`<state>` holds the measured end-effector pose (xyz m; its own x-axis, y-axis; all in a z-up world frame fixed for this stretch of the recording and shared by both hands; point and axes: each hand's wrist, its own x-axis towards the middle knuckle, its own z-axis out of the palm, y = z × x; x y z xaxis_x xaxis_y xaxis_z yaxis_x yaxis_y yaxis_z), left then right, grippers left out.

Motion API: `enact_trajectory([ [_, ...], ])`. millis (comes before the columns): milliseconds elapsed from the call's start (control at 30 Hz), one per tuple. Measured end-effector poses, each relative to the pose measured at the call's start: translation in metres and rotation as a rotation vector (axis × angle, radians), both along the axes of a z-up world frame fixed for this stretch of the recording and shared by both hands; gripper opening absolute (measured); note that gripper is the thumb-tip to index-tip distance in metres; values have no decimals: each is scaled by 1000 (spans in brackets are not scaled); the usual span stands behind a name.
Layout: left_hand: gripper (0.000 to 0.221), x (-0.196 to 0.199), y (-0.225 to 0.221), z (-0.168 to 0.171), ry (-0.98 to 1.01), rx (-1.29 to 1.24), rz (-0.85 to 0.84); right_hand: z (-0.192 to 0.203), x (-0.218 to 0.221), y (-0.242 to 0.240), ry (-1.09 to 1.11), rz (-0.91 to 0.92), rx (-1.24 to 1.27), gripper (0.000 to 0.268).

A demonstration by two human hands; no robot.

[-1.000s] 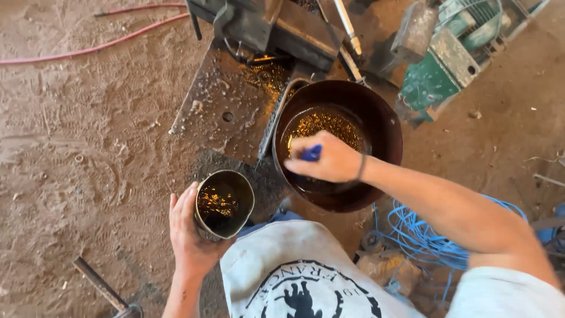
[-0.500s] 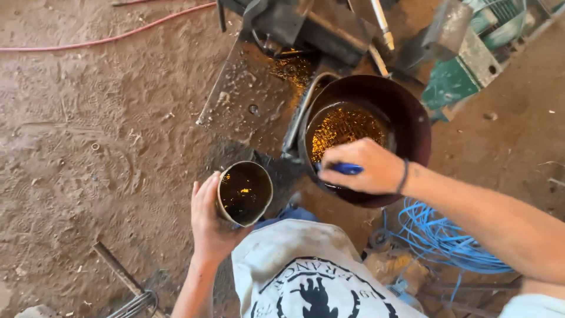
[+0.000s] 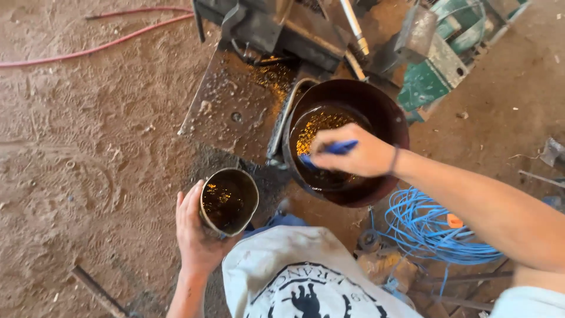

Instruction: Applying a liquid coating to the interior of a metal component using a paintbrush at a workbench.

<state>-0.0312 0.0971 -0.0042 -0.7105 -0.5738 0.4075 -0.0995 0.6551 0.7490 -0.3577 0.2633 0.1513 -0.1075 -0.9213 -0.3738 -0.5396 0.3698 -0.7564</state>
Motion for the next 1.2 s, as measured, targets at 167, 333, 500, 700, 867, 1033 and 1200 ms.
enact_trajectory([
  [167, 102, 5, -5, -1, 9, -55, 15, 13, -72, 25, 1061, -66, -167, 20],
  [333, 105, 4, -1, -9, -4, -24, 42, 38, -44, 34, 660, -242, 751, 37],
  [500, 104, 1, -1, -8, 0, 2, 8, -20, 2, -8, -101, -13, 78, 22],
  [700, 105, -9, -4, 2, -7, -32, -67, -11, -50, 1, 698, -80, -437, 18],
  [867, 105, -11, -1, -11, 41, -16, -53, 13, -62, 71, 834, -201, 38, 16],
  [1033, 107, -12, -1, -12, -26, -6, -84, -57, -50, 72, 945, -247, -45, 12],
  [1200, 104, -10, -4, 4, -46, -60, -102, -71, -3, 13, 589, -298, -432, 12],
])
